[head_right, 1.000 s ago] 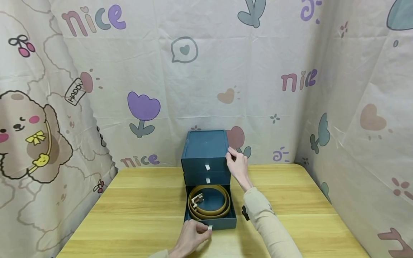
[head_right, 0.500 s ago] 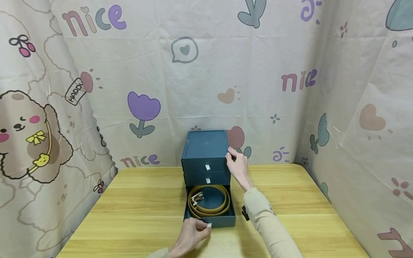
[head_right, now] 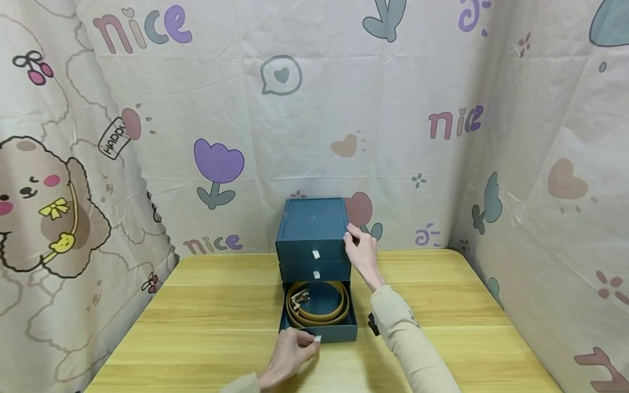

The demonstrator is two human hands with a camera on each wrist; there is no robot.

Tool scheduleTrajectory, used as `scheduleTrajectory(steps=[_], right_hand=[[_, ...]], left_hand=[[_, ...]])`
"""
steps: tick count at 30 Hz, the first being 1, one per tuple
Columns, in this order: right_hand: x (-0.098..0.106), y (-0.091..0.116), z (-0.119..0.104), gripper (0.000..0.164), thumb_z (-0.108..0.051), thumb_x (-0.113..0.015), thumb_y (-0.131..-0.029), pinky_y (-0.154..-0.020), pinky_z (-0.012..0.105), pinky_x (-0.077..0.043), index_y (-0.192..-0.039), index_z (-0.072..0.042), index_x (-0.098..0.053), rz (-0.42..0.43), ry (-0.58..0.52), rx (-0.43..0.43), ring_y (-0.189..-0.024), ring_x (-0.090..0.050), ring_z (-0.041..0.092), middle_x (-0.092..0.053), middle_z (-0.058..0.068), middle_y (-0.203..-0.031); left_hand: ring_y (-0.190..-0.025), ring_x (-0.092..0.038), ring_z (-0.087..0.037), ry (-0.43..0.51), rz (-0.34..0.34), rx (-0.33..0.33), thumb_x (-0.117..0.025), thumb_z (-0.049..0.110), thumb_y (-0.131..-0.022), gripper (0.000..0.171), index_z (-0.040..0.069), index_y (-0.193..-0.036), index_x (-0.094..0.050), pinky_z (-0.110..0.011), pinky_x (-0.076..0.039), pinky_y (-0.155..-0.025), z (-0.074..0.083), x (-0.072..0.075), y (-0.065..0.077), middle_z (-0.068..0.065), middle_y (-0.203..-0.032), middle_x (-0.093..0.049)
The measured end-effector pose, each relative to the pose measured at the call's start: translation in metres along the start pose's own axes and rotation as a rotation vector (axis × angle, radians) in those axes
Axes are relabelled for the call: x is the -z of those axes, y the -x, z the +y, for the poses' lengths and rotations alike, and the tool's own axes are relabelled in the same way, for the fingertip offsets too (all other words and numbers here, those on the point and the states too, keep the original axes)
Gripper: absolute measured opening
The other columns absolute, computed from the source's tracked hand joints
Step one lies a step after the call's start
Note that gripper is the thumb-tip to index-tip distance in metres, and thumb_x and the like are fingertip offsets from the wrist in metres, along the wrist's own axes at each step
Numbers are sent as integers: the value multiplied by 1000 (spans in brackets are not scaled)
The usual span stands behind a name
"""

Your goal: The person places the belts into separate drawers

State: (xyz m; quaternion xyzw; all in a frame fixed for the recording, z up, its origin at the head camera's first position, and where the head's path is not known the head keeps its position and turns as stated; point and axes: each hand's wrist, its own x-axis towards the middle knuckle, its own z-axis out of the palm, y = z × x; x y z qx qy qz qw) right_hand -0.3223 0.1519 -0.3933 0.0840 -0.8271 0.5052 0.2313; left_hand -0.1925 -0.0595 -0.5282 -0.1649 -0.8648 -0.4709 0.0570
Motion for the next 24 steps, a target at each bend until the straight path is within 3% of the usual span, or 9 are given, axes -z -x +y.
scheduleTrajectory(steps=[24], right_hand=[[-1, -1, 0, 38, -16, -55, -102, -102, 45, -52, -137, -3, -61, -6, -3, 5, -127, -62, 30, -60, 14, -142]], left_hand=[[-67, -70, -2, 10, 46, 58, -78, 14, -82, 9, 7, -85, -83, -20, -54, -62, -6, 0, -13, -3, -78, -79]])
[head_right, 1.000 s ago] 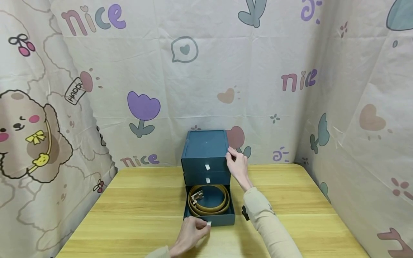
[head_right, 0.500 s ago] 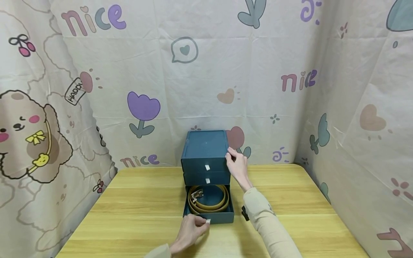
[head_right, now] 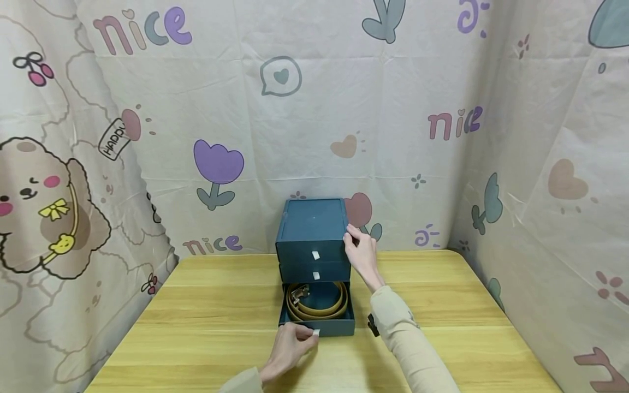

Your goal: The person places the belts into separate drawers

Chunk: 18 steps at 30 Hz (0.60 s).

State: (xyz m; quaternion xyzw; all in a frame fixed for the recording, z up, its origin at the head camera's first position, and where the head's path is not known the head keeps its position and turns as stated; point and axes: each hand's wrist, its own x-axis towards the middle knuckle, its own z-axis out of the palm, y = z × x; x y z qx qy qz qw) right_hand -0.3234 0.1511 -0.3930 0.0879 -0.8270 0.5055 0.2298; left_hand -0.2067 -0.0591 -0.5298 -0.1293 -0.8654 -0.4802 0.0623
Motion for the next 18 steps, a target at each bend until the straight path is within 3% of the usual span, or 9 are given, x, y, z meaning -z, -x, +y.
scheduleTrajectory(steps=[18], right_hand=[[0, 0, -1, 38, -16, -55, -102, -102, 46, -52, -137, -3, -62, 2, -4, -5, -127, -62, 30, -61, 14, -142]], left_hand=[[-65, -69, -5, 73, 30, 42, -78, 14, -83, 12, 5, -89, -82, -21, -55, -60, 0, 1, -8, -5, -78, -79]])
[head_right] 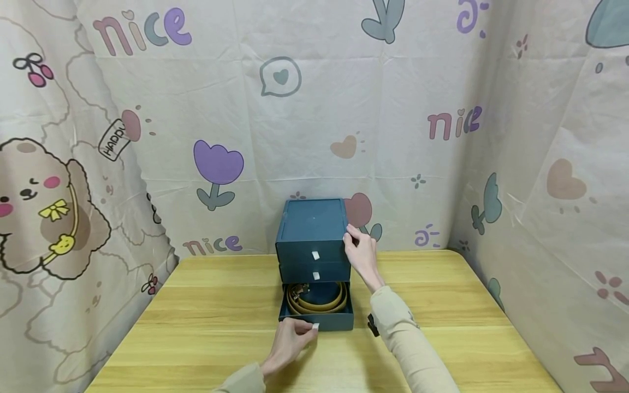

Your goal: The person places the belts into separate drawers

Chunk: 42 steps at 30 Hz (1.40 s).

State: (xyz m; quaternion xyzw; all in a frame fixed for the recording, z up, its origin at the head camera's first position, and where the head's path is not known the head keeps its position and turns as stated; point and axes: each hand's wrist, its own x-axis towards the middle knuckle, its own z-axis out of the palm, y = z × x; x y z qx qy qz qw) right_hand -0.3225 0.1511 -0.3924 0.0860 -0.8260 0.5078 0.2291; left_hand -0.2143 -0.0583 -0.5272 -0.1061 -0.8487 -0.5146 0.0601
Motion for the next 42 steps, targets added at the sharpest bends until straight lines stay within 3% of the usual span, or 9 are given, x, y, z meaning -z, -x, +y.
scheduleTrajectory(steps=[16, 28, 42], right_hand=[[0, 0, 0, 38, -17, -54, -102, -102, 46, -52, -137, -4, -61, -5, 0, -5, -126, -62, 30, -60, 13, -143], [-1, 0, 0, 39, -17, -54, -103, -102, 45, -52, -138, -5, -61, -12, -10, -13, -127, -62, 30, -60, 12, -144], [0, 1, -1, 38, -17, -54, -103, -101, 46, -53, -138, -5, -61, -10, -1, -11, -125, -64, 30, -60, 12, -143]], left_hand=[[-68, -70, -5, -15, 46, 10, -79, 14, -81, 12, 5, -88, -82, -20, -54, -62, -4, -3, -8, -5, -79, -79], [-71, -70, -10, 52, 46, 77, -79, 13, -81, 12, 4, -89, -81, -21, -54, -63, -4, -4, -13, -8, -83, -79], [-74, -71, -12, 54, 77, 85, -79, 13, -82, 13, 3, -91, -81, -23, -55, -65, -5, -6, -18, -8, -84, -79]])
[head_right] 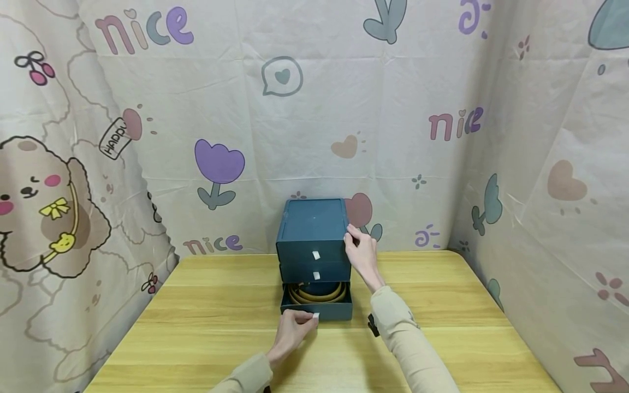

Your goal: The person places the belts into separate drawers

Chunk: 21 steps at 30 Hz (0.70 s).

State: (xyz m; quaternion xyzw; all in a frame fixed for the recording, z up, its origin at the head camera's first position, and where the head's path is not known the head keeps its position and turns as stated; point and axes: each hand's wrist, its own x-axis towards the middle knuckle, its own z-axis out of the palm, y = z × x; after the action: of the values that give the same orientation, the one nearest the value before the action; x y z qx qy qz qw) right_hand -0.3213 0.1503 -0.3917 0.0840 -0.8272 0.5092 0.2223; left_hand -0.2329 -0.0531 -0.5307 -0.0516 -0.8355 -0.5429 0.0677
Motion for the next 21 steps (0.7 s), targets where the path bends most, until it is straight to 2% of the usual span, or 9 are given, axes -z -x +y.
scheduleTrajectory(steps=[7, 21], right_hand=[[-1, 0, 0, 38, -18, -55, -102, -100, 46, -53, -137, -5, -62, 10, 9, -2, -124, -64, 29, -62, 11, -142], [0, 0, 2, 39, -19, -54, -102, -100, 46, -53, -138, -5, -61, 7, 0, 3, -124, -64, 29, -61, 12, -143]], left_hand=[[-75, -70, -12, 24, 1, 10, -79, 14, -83, 16, 2, -94, -80, -24, -55, -65, 0, -1, -2, -8, -84, -78], [-75, -69, -11, 32, 66, 20, -80, 14, -82, 15, 4, -93, -81, -23, -54, -65, -1, -7, -8, -7, -84, -78]])
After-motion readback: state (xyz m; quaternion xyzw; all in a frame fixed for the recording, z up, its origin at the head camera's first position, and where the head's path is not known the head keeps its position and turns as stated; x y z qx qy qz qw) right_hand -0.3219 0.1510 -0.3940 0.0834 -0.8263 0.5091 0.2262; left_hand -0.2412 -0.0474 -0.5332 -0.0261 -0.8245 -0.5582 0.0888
